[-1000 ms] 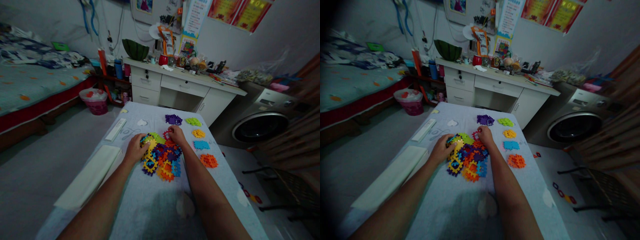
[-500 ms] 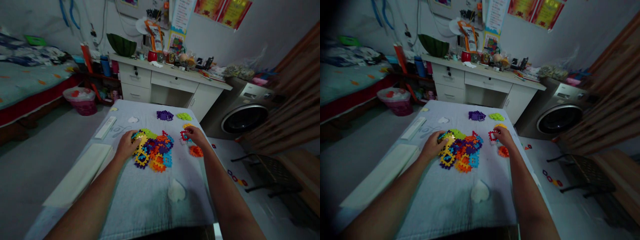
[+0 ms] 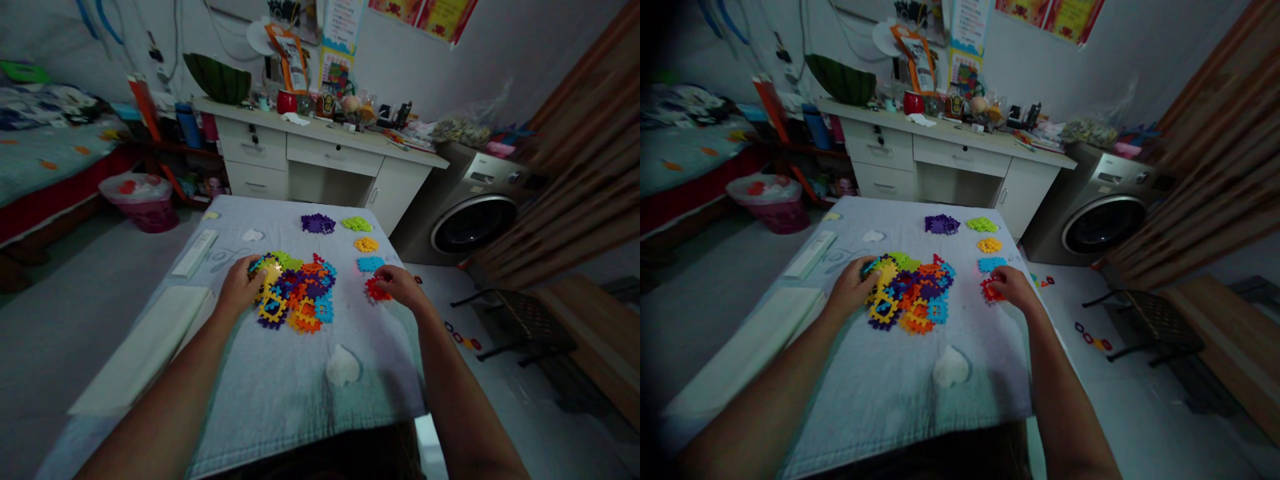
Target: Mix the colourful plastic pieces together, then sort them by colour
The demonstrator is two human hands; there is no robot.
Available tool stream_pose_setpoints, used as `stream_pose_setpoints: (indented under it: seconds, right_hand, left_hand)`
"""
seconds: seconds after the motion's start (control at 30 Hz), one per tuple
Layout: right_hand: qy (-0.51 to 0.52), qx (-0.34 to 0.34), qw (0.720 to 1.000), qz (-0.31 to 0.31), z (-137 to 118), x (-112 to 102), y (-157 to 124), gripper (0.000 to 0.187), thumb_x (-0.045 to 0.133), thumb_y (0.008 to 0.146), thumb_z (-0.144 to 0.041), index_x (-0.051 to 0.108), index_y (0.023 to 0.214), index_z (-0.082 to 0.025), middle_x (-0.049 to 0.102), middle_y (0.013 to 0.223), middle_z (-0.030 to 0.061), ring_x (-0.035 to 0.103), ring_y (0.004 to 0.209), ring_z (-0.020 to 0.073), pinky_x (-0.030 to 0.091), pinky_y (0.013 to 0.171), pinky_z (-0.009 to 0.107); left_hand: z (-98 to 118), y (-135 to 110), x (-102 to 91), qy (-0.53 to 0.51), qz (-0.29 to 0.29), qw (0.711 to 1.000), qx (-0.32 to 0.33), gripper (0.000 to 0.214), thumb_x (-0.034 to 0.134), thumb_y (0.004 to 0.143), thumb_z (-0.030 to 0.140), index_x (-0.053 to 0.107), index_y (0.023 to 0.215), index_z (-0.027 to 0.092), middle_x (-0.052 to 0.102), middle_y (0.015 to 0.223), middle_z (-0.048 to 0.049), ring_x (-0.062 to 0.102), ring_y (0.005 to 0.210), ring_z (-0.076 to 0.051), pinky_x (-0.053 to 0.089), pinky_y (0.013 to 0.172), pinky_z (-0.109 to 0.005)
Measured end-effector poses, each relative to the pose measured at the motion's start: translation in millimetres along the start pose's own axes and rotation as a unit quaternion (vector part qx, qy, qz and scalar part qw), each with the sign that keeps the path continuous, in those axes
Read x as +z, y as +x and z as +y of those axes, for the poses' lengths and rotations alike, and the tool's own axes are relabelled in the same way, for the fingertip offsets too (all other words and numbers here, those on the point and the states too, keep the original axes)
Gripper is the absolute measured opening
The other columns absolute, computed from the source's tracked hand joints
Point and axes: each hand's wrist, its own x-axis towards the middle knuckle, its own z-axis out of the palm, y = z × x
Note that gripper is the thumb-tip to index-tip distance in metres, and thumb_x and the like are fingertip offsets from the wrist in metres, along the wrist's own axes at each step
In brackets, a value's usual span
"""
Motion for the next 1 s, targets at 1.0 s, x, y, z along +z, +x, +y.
stream_pose_setpoints:
  seconds: [1.0]
  right_hand:
    - [-0.143, 0.087, 0.985, 0.025, -15, 22, -74, 0.023, 0.051, 0.083, -0.003, 0.068, 0.093, -0.014, 0.066, 0.1, 0.0113, 0.058, 0.093, 0.0192, 0.041, 0.086, 0.029]
  left_hand:
    - [7, -4, -1.1, 0.051, 0.006, 0.998, 0.046, 0.046, 0.054, 0.082, 0.044, 0.058, 0.119, 0.017, 0.062, 0.121, -0.0136, 0.056, 0.117, -0.03, 0.042, 0.105, -0.044]
